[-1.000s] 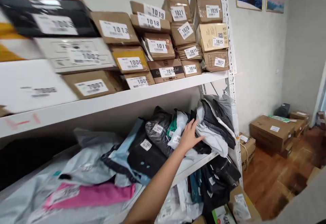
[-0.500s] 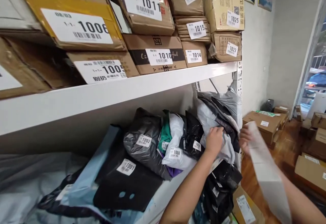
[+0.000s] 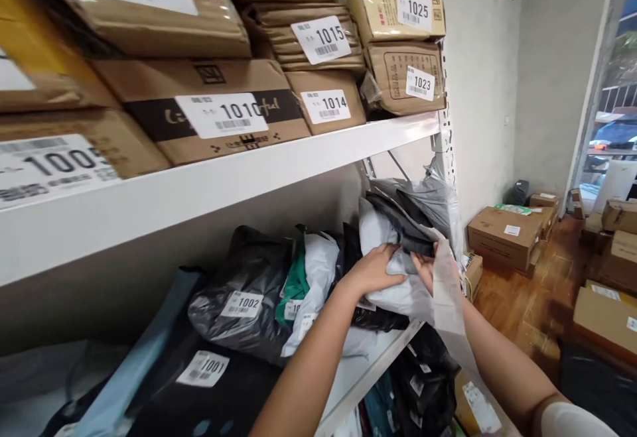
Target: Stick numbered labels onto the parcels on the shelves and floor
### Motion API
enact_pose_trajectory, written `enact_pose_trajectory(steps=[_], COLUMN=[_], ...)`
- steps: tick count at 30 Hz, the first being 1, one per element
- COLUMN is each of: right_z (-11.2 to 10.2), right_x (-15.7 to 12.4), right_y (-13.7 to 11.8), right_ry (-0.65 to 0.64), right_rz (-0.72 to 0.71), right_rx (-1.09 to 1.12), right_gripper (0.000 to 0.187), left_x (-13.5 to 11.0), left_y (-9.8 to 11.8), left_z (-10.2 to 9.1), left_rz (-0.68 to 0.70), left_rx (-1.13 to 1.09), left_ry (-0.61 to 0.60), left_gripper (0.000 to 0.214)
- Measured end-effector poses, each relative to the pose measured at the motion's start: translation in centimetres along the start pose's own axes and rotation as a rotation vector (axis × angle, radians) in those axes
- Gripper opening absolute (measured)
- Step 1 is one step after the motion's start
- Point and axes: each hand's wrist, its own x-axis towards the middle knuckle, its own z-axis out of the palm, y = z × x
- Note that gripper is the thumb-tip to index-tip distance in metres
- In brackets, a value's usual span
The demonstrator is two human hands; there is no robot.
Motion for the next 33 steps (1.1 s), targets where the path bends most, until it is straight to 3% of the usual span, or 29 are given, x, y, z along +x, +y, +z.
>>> enact_pose_trajectory(steps=[4,6,9,12,15,20,28,31,33], right_z=[-0.3,-0.3,-0.5,-1.1,-1.8,-1.9,-2.3,-3.0,-3.4], right_x=[2.0,2.3,2.5,2.7,2.9,3.1,4.3,4.7,5.0], right_y=[-3.3,-4.0,-3.8,-3.1,-3.1,-4.9,-6.2,-6.3,-6.3], right_ry=[0.073,0.084,0.113,0.11,0.078,0.075,-0.009,-0.042,-0.058], right_rz=[-0.026,0.001,0.083,0.111,0.097,0.089,0.116,0.116,0.128], right_rx=[0.122,0.175,0.26,0.326,0.32,0.158,0.056,0.033,0.01], right_gripper=[0.011,0.013,0.015,0.015,0.018,0.025,0.029,0.031,0.033], left_x=[2.0,3.3,5.8,7.5,7.4,6.0,6.3,7.0,8.1], left_y=[-0.2,0.2,0.8,0.6,-0.5,-1.6,-1.1,-0.3,0.0], left_z=[0.1,-0.1,-0.1,0.4,0.7,1.4,1.9,1.9,2.3], left_rz=[-0.222,-0.265,-0.113,0.054,-0.014,-0.086,-0.256,-0.25,-0.174], left_rx=[0.089,0.189,0.313,0.323,0.316,0.263,0.254,0.307,0.349], left_ry=[-0.209,-0.27,-0.279,-0.356,-0.438,-0.409,-0.449,-0.408,-0.328], left_gripper=[0.055,0.051,0.035,0.048,0.051,0.053,0.062,0.052,0.038])
